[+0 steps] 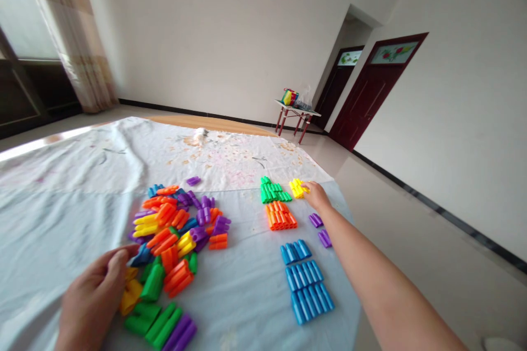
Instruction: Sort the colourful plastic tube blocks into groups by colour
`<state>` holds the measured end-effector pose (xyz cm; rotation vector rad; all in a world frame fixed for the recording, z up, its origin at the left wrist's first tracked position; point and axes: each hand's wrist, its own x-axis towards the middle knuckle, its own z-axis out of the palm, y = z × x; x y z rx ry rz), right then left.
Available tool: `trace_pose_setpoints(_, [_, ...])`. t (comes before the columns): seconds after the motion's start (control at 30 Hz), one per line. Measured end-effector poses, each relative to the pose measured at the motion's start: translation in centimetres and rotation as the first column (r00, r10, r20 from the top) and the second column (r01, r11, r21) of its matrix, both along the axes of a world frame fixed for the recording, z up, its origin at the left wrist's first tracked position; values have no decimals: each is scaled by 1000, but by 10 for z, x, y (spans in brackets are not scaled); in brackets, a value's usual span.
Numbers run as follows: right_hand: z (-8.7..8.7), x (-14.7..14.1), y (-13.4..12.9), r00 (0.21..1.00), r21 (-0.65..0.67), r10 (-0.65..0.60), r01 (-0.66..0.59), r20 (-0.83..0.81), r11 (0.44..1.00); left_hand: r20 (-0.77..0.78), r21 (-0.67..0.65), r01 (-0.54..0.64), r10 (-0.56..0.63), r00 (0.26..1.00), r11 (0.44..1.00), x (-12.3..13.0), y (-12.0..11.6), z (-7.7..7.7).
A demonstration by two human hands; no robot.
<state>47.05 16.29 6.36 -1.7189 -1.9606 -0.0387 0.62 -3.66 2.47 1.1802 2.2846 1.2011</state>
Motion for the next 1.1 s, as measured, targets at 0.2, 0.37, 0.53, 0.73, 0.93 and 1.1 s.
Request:
trace_pose_setpoints(0.2, [30, -60, -36, 982, 99, 165, -156, -87, 983, 173, -23, 1, 3, 985, 1000, 11, -5, 20])
trace_pose_setpoints(0.37, [32, -150, -104, 840, 91, 489, -481, -235, 872, 187, -1, 10, -9, 982, 1000, 13, -7, 22])
trace_pose_setpoints(0.53, [5, -207, -148, 802, 30, 497, -517, -332, 855, 186, 27, 46, -50, 981, 999, 11, -7, 20])
trace_pose_setpoints(0.73, [-25, -220, -144, 852, 70, 405, -406, -333, 911, 142, 19, 51, -54, 988, 998, 9, -6, 13])
trace_pose_setpoints(0.93, [-34, -232, -130, 845, 54, 397, -406, -359, 912, -197, 46, 171, -158, 967, 984, 13, -4, 13])
trace_pose_setpoints(1.1, [-31, -229, -133, 872, -35, 319, -357, -372, 934, -419, -47, 233, -231, 878, 971, 20, -3, 13])
